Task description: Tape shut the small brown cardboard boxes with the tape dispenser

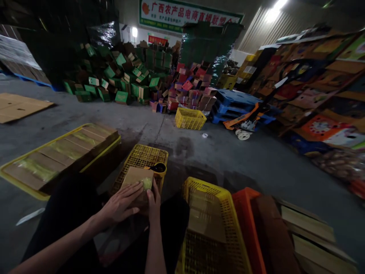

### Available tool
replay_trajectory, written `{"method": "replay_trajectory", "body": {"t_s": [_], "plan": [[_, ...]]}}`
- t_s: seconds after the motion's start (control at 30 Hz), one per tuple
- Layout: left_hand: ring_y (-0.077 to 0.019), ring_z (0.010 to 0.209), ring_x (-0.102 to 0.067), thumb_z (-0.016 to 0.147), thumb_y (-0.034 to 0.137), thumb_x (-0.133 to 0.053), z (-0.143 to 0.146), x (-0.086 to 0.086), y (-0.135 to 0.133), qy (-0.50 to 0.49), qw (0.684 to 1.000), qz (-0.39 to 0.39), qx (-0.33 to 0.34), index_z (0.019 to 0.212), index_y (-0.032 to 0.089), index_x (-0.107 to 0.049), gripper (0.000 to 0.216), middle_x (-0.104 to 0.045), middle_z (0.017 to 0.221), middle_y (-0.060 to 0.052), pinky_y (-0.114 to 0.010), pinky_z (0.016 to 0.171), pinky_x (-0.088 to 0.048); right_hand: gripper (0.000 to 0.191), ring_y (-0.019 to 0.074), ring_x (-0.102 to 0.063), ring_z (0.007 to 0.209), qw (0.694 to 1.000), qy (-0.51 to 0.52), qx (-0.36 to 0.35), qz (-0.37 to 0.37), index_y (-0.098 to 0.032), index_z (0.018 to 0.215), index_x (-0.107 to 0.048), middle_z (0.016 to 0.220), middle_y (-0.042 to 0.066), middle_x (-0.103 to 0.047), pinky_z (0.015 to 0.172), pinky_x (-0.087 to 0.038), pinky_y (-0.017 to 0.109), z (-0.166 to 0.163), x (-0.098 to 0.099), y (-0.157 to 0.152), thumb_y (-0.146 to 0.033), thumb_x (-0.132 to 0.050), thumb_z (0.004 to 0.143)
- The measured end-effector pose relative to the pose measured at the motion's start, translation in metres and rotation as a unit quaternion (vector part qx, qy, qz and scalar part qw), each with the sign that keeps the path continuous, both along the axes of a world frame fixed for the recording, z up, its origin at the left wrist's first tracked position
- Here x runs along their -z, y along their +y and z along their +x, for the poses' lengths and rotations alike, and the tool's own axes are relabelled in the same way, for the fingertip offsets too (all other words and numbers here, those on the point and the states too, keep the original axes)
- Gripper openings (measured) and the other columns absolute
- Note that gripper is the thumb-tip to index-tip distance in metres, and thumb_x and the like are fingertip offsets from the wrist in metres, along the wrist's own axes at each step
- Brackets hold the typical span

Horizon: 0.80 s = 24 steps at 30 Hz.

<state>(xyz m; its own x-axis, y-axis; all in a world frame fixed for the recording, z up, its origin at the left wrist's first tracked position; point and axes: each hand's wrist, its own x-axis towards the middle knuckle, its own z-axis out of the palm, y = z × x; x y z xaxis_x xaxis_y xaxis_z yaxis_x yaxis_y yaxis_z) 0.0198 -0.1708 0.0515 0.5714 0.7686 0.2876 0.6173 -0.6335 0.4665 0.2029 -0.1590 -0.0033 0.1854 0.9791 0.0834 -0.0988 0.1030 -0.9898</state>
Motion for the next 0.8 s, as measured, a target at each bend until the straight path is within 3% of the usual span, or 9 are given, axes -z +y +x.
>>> {"method": "replay_trajectory", "body": {"t_s": [0.23, 0.4, 0.6, 0.8], "plan": [[-0.0277, 0.146, -0.039, 0.093, 0.031, -0.059, -0.005, 0.006, -0.002, -0.013, 1.000, 0.010, -0.016, 0.156, 0.031, -0.037, 0.067, -0.038, 0.160, -0.003, -0.048, 0.121, -0.033, 0.059, 0.0279, -0.049, 0.138, 1.000, -0.008, 0.000, 0.001, -0.027, 0.145, -0.055, 0.148, 0.002, -0.055, 0.119, -0.035, 0.047, 0.001, -0.001, -0.002, -0.046, -0.060, 0.089], [-0.0265, 0.144, -0.043, 0.097, 0.034, -0.055, -0.026, 0.007, -0.003, -0.015, 0.998, 0.033, -0.051, 0.152, 0.030, -0.044, 0.056, -0.043, 0.157, -0.004, -0.048, 0.120, -0.035, 0.058, 0.0283, -0.048, 0.139, 1.000, -0.014, 0.006, -0.006, -0.028, 0.144, -0.055, 0.148, 0.001, -0.056, 0.118, -0.035, 0.047, 0.000, -0.006, 0.001, -0.045, -0.059, 0.089], [-0.0269, 0.142, -0.045, 0.099, 0.044, -0.053, -0.043, 0.011, -0.003, -0.010, 0.993, 0.026, -0.112, 0.153, 0.031, -0.040, 0.058, -0.047, 0.155, -0.005, -0.053, 0.122, -0.028, 0.057, 0.0268, -0.044, 0.142, 1.000, -0.015, 0.001, -0.016, -0.028, 0.146, -0.053, 0.152, 0.000, -0.051, 0.120, -0.033, 0.044, -0.001, -0.008, 0.001, -0.044, -0.057, 0.091], [-0.0269, 0.141, -0.047, 0.101, 0.048, -0.046, -0.041, 0.016, -0.001, -0.026, 0.985, 0.020, -0.170, 0.155, 0.027, -0.038, 0.058, -0.047, 0.154, -0.007, -0.050, 0.120, -0.033, 0.059, 0.0273, -0.045, 0.141, 1.000, -0.006, 0.006, -0.016, -0.026, 0.146, -0.053, 0.150, 0.002, -0.053, 0.118, -0.035, 0.044, -0.002, -0.001, 0.004, -0.045, -0.055, 0.090]]}}
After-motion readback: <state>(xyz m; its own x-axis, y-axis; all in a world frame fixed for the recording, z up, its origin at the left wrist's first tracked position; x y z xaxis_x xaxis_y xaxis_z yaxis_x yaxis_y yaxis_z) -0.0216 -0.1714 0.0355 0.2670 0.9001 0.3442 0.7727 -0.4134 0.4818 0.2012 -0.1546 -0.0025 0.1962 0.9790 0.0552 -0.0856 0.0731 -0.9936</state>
